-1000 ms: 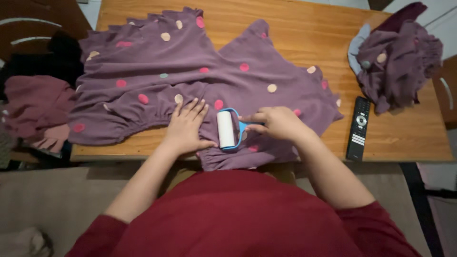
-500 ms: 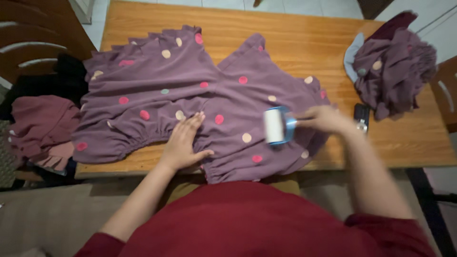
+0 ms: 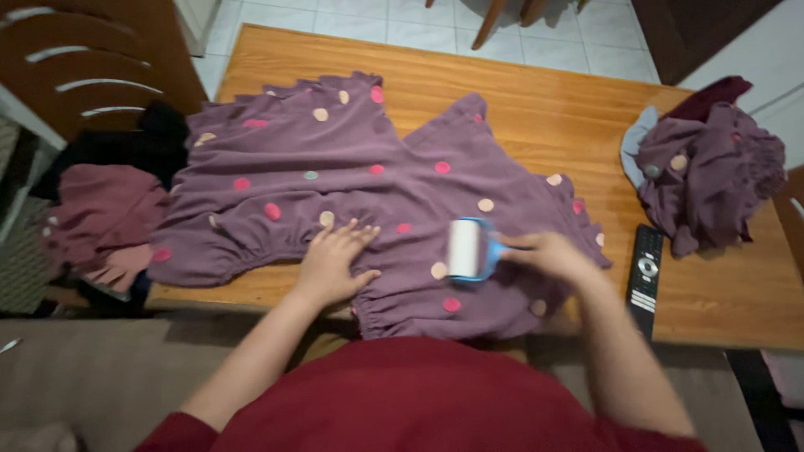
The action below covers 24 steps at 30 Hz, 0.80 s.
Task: The person uses a lint roller to remove lint from a purple polka-dotted dress and matching pants laid out on a wooden table. The person repeatedly rolls the lint roller over the fabric, adjusts the garments, and continues the process across different sections of the clothing.
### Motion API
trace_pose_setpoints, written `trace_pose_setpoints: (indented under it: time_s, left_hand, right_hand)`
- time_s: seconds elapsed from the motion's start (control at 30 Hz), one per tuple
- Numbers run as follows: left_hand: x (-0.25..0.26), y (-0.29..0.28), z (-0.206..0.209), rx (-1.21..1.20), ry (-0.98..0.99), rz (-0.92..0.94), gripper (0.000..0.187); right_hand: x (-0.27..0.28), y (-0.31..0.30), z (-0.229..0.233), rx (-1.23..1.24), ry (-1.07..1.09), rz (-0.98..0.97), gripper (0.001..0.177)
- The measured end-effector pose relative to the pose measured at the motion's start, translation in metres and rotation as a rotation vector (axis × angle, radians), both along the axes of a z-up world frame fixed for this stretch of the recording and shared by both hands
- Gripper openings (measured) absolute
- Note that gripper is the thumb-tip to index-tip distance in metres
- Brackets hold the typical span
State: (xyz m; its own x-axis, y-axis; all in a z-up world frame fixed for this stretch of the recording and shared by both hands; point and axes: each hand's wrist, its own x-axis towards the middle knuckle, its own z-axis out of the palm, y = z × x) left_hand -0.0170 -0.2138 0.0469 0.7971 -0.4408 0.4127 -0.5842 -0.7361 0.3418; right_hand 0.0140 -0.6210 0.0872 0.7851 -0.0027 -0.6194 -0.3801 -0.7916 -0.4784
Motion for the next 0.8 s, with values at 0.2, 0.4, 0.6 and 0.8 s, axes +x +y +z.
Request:
trace_pose_setpoints:
  time_s: [0.2,0.4,0.6,0.8]
  left_hand:
    - [0.068,-0.032,0.040,0.444,0.446,0.061,0.062]
    - [0.180,-0.098,-0.031,0.151,0.047,-0.078,0.071]
    - [0.190,-0.104,-0.035,0.382,0.222,0.001,0.108]
    - [0.186,-0.104,-0.023,0.406,0.220,0.019,0.126]
  right_hand:
    - [-0.067,-0.109,0.021,-0.259,-0.214,-0.105,0.050]
    - [-0.050,-0.079,0.016,0.123,-0.633,-0.018,0.056]
    - [0.051,0.022,-0.005,-0.316,-0.599,0.125,0.045]
    - [0.173,0.071,-0.003,-0.116,-0.637,0.118,0.043]
